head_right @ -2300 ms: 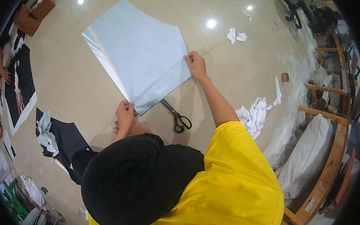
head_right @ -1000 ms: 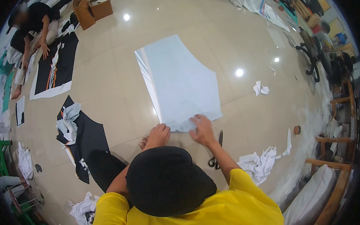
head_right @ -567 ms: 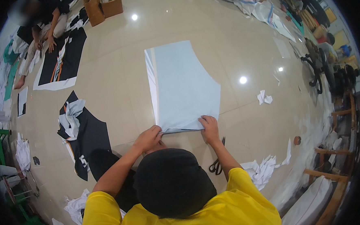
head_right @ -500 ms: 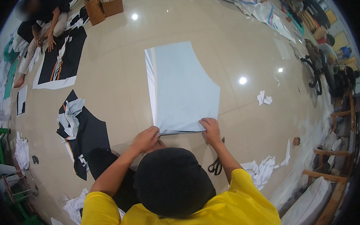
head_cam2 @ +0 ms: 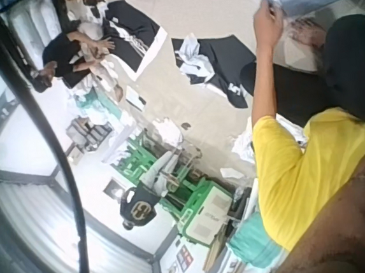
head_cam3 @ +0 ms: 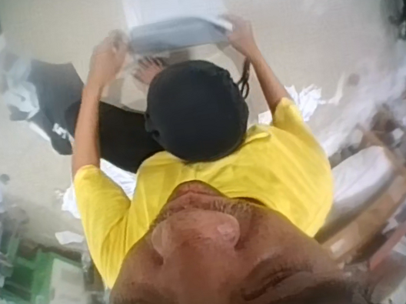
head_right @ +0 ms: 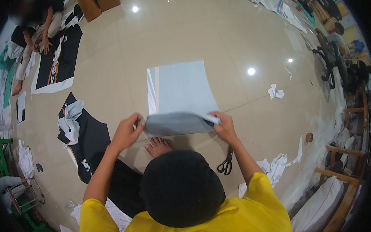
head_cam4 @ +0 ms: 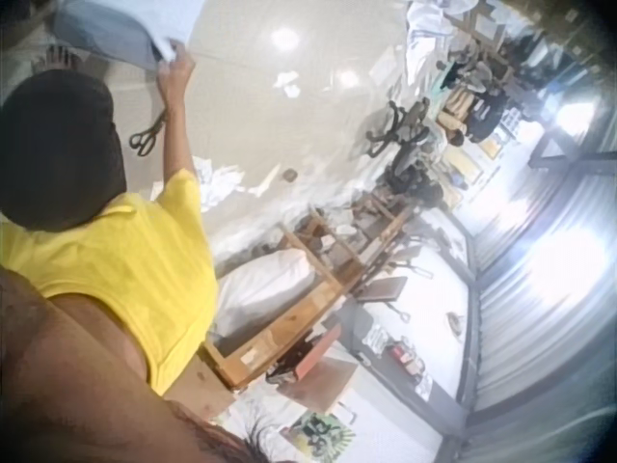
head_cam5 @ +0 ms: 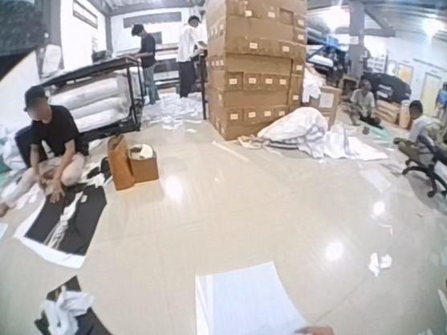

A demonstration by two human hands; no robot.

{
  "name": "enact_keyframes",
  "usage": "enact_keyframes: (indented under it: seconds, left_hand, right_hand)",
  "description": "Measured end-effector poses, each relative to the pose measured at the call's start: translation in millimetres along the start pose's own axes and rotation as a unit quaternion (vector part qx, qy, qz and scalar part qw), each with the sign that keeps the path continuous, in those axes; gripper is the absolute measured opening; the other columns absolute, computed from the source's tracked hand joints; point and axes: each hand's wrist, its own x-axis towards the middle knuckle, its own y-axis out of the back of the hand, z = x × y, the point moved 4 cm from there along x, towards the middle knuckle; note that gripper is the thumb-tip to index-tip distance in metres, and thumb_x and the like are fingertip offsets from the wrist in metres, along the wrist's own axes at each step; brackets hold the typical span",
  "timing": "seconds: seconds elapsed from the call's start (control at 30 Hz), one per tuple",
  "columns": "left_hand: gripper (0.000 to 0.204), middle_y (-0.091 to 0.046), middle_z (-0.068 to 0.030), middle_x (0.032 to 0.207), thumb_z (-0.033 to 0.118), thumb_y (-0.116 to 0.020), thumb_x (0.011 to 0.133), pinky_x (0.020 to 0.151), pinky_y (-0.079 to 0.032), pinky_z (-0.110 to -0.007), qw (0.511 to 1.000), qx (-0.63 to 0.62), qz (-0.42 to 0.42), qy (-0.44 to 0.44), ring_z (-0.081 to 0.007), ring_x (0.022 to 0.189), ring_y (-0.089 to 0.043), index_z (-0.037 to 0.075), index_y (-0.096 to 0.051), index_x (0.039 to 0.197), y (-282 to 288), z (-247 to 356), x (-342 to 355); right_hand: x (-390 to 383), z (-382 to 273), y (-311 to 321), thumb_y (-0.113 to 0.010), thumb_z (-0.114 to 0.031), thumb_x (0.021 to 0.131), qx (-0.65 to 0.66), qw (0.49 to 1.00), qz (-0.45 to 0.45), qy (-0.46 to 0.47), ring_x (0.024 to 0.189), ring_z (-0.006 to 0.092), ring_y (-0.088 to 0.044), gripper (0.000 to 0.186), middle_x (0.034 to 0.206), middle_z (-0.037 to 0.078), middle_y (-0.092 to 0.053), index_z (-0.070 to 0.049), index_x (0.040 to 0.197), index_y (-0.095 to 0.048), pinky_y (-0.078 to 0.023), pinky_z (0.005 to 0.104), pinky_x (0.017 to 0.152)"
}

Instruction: The person sits on the floor and uses scissors to cut a piece of black fabric with orange and white stripes. They then peel off a white backing layer from the cut fabric and fold it.

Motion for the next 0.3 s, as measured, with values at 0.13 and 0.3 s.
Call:
enact_keyframes:
  seconds: [0.13, 0.3]
  left_hand:
    - [0.026, -0.071, -0.0196, 0.086, 0.026, -0.064, 0.098, 0.070, -0.053, -0.045, 0.994, 0.049, 0.099, 0.006, -0.0376, 0.075, -0.068, 0.001, -0.063, 0.102, -4.7, -39.1, 94.7]
    - [0.030, -0.072, -0.0233, 0.093, 0.032, -0.065, 0.097, 0.080, -0.054, -0.050, 0.983, 0.053, 0.153, 0.084, -0.0390, 0.088, -0.071, 0.003, -0.065, 0.104, -32.5, -104.8, 197.7]
  right_hand:
    - [105.2, 24.3, -0.8, -0.054, 0.000, 0.081, -0.017, 1.000, 0.007, -0.009, 0.090, 0.0173, -0.067, 0.037, 0.093, 0.013, -0.073, 0.004, 0.113, -0.070, -0.052, 0.0317, 0.084]
    - [206.0, 75.7, -19.4, -0.061, -0.004, 0.081, -0.091, 0.994, 0.003, -0.054, 0.095, 0.0327, -0.073, 0.037, 0.105, 0.022, -0.077, -0.001, 0.116, -0.074, -0.054, 0.0388, 0.088]
